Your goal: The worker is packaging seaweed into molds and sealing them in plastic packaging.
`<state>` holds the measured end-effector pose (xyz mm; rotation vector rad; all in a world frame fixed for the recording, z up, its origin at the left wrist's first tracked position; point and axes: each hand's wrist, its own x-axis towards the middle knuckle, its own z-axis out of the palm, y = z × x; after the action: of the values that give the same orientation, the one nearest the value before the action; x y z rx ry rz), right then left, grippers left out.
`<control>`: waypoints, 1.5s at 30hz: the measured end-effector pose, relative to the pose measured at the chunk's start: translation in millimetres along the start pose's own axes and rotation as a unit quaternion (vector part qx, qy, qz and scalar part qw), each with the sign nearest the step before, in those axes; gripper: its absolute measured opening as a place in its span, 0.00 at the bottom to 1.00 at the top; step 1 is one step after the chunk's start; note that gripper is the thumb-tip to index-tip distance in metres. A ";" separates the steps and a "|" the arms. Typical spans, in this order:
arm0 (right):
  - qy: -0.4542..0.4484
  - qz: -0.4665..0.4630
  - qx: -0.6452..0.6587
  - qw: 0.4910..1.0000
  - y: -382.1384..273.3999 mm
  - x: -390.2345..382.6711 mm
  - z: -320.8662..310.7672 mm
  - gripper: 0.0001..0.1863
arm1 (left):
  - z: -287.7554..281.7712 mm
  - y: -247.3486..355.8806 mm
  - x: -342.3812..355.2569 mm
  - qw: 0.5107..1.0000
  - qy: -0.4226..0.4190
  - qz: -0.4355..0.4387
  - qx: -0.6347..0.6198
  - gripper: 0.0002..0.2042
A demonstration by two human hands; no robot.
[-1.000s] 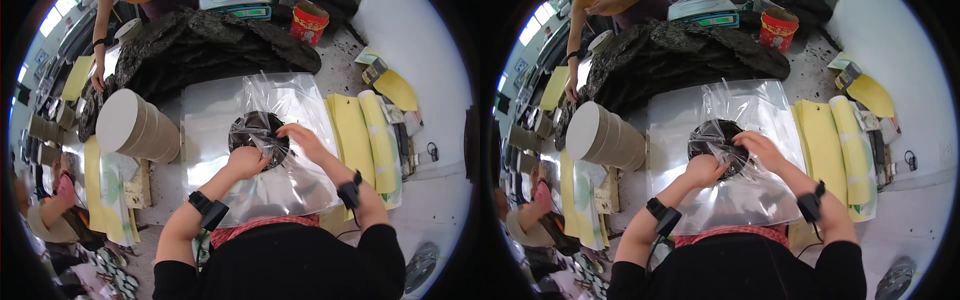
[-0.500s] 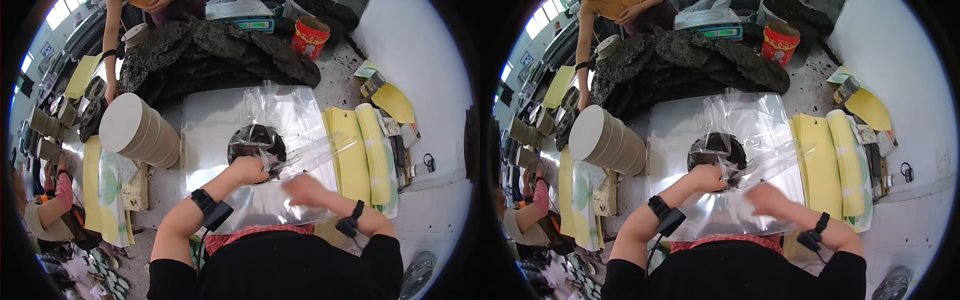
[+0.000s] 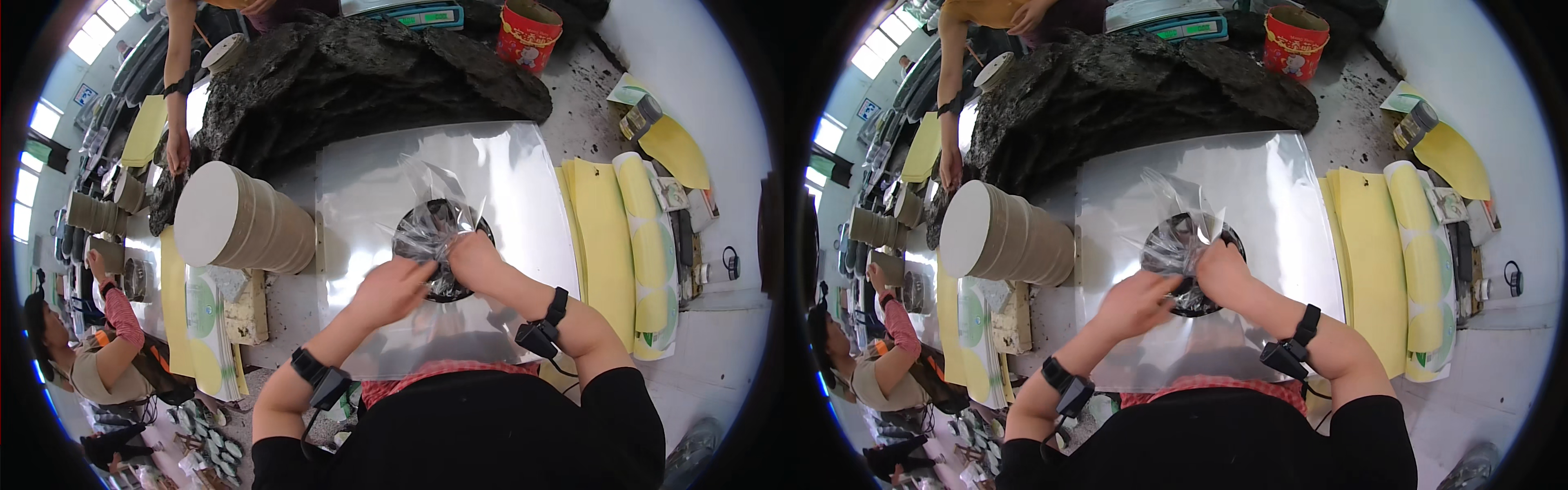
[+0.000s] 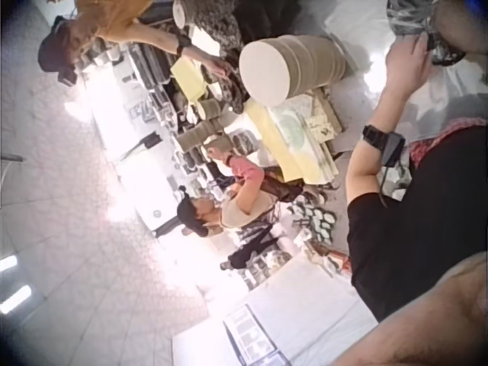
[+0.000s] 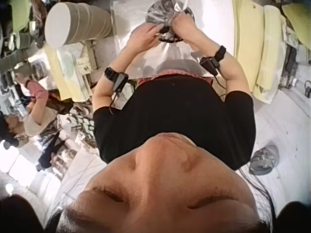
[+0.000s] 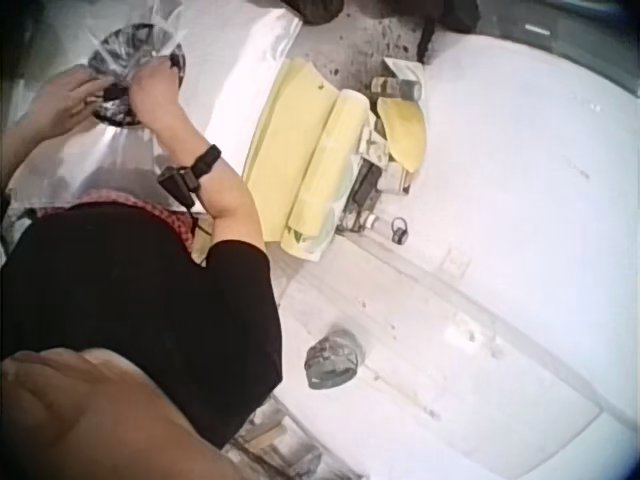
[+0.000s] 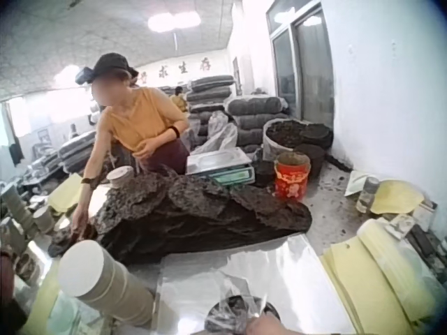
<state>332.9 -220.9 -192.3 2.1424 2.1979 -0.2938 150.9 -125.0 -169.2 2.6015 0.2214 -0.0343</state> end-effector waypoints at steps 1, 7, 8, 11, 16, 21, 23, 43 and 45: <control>0.077 -0.003 -0.082 0.994 0.5 -1.8 12.1 0.06 | -2.3 -9.2 -6.3 0.984 0.178 -0.003 0.020 0.23; -0.007 -0.061 0.091 0.994 -0.5 -5.1 -31.6 0.15 | 16.3 8.7 45.1 0.899 0.409 -0.137 -0.075 0.44; 0.051 -0.161 0.158 0.973 5.8 -16.1 -40.4 0.18 | 24.9 6.6 40.6 0.893 0.414 -0.144 -0.100 0.46; 0.370 0.016 0.479 0.796 15.7 -30.8 -49.7 0.33 | 26.5 1.6 49.6 0.892 0.417 -0.141 -0.101 0.48; 0.322 -0.075 0.427 0.842 10.0 -3.2 3.0 0.34 | 28.7 5.8 46.0 0.889 0.350 -0.156 -0.252 0.42; 0.391 -0.113 0.492 0.770 6.6 11.0 -14.1 0.20 | 5.9 11.3 50.0 0.900 0.432 -0.040 -0.042 0.15; 0.365 -0.108 0.485 0.787 10.6 4.7 2.2 0.20 | 33.3 -7.8 44.1 0.922 0.365 -0.017 -0.130 0.15; 0.233 0.073 0.039 0.969 -8.0 -19.9 12.3 0.03 | 46.8 3.7 59.1 0.987 0.123 -0.003 0.102 0.30; 0.185 0.083 0.031 0.979 -4.6 -18.1 12.4 0.03 | 49.8 4.0 59.6 0.986 0.122 0.003 0.115 0.30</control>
<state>327.8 -240.9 -200.9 2.5732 2.1838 0.0527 211.3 -144.5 -214.2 2.8331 0.3131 0.2779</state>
